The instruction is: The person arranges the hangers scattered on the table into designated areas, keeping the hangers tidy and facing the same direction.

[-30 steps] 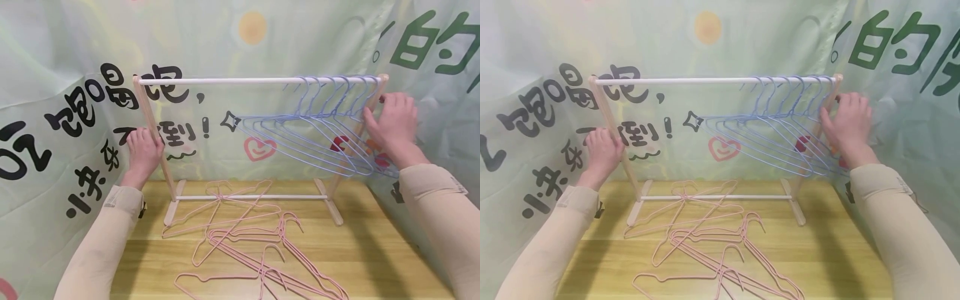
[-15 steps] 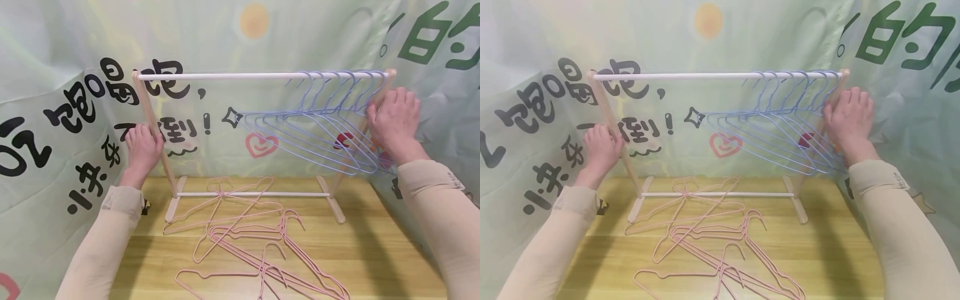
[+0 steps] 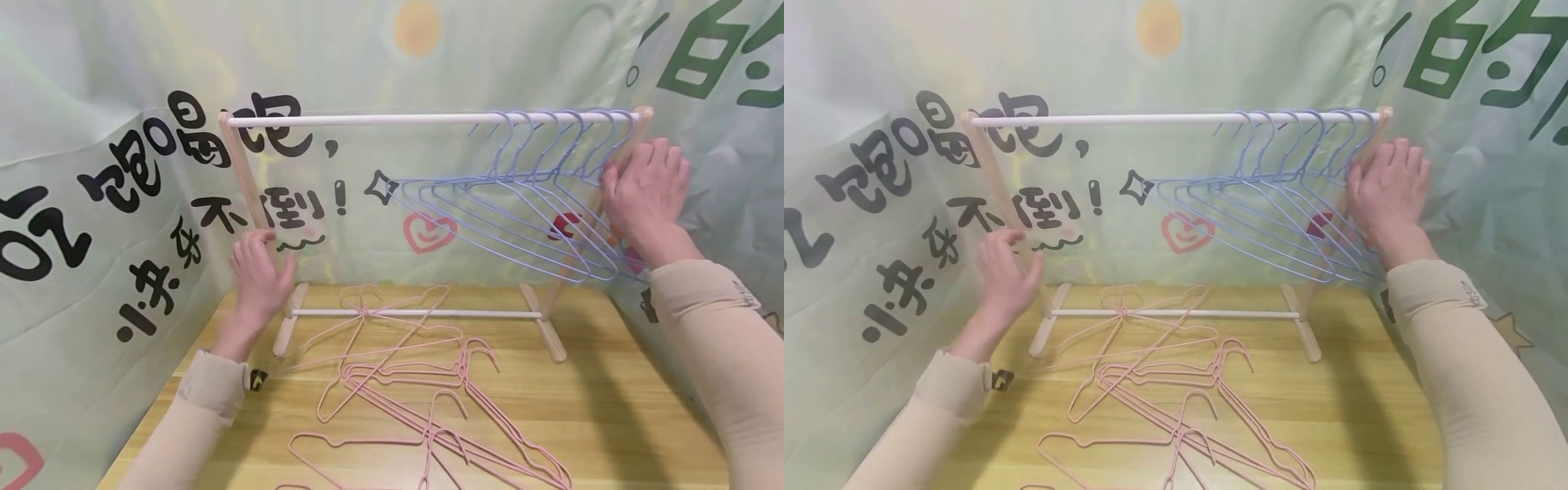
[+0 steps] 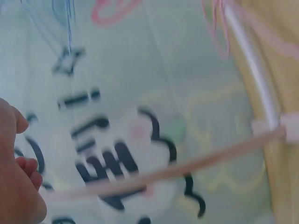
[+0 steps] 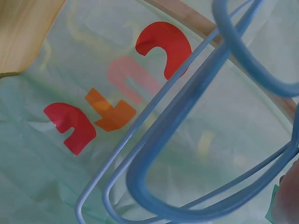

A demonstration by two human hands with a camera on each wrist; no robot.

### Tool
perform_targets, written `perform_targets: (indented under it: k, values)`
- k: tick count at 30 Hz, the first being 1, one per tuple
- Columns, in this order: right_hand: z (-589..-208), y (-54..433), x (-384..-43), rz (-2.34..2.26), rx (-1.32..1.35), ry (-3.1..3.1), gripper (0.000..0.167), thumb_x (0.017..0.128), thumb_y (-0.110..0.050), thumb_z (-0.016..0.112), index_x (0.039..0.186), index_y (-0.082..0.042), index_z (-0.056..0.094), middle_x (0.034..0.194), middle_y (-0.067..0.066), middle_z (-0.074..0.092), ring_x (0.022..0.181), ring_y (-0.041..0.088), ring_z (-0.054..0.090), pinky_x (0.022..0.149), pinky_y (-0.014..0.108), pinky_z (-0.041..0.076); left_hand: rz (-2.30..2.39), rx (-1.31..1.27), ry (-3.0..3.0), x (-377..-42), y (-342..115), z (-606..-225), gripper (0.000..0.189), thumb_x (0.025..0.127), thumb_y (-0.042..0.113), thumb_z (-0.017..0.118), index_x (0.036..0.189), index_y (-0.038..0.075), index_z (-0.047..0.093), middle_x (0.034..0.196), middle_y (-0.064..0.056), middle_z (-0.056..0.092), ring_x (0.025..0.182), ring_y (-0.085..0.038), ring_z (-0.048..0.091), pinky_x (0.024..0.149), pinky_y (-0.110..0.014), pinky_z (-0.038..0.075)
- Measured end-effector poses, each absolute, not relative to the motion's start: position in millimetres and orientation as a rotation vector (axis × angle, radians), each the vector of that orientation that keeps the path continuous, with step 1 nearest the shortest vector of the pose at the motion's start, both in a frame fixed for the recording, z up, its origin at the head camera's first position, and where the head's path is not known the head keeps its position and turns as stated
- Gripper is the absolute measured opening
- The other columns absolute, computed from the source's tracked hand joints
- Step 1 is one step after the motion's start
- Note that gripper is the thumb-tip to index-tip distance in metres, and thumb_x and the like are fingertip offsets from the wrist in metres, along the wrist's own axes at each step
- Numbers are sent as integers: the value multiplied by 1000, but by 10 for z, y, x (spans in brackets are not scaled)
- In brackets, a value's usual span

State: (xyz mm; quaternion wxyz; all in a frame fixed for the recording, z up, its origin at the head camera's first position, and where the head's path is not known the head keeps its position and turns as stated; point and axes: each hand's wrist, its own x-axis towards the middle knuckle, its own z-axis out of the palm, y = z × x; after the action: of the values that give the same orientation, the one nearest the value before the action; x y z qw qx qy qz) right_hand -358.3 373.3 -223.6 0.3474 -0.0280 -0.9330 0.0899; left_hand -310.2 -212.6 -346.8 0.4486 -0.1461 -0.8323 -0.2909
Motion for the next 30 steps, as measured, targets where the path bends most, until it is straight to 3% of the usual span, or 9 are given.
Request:
perform_targets:
  k: [5, 12, 19, 26, 30]
  values:
    - [-2219, 3733, -3590, 250, -67, -2425, 47, 105, -33, 32, 104, 14, 38, 110, 34, 32, 105, 53, 28, 95, 65, 21, -684, -573, -2089, -2827, -1838, -3722, 44, 90, 10, 65, 123, -13, 49, 117, -27, 53, 105, -43, 45, 96, -56, 34]
    - [-2217, 3737, -3601, 268, -60, -2417, 45, 105, -32, 32, 102, 12, 38, 111, 33, 34, 105, 53, 29, 95, 65, 22, -598, -897, -2094, -2454, -1563, -4083, 44, 89, 20, 63, 121, -8, 54, 116, -22, 58, 107, -38, 52, 91, -54, 39]
    - [-2249, 3754, -3584, 282, -69, -2411, 45, 105, -32, 33, 103, 13, 38, 108, 32, 33, 105, 53, 29, 94, 65, 22, -475, -1252, -2311, -2036, -1444, -4354, 43, 95, 25, 64, 130, 4, 52, 130, -9, 55, 123, -25, 50, 107, -48, 40]
    - [-2246, 3751, -3592, 288, -57, -2396, 44, 104, -32, 34, 102, 12, 39, 107, 31, 33, 104, 52, 29, 93, 63, 22, -316, -1644, -2323, -1742, -1518, -4659, 43, 96, 38, 70, 128, 12, 55, 129, 2, 55, 122, -13, 49, 107, -32, 43]
    - [-2248, 3747, -3607, 279, -58, -2392, 44, 104, -32, 33, 102, 12, 39, 107, 31, 33, 104, 51, 29, 92, 63, 23, -235, -1803, -2313, -1620, -1575, -4839, 44, 101, 49, 61, 130, 17, 56, 131, 5, 57, 120, -8, 50, 104, -25, 42]
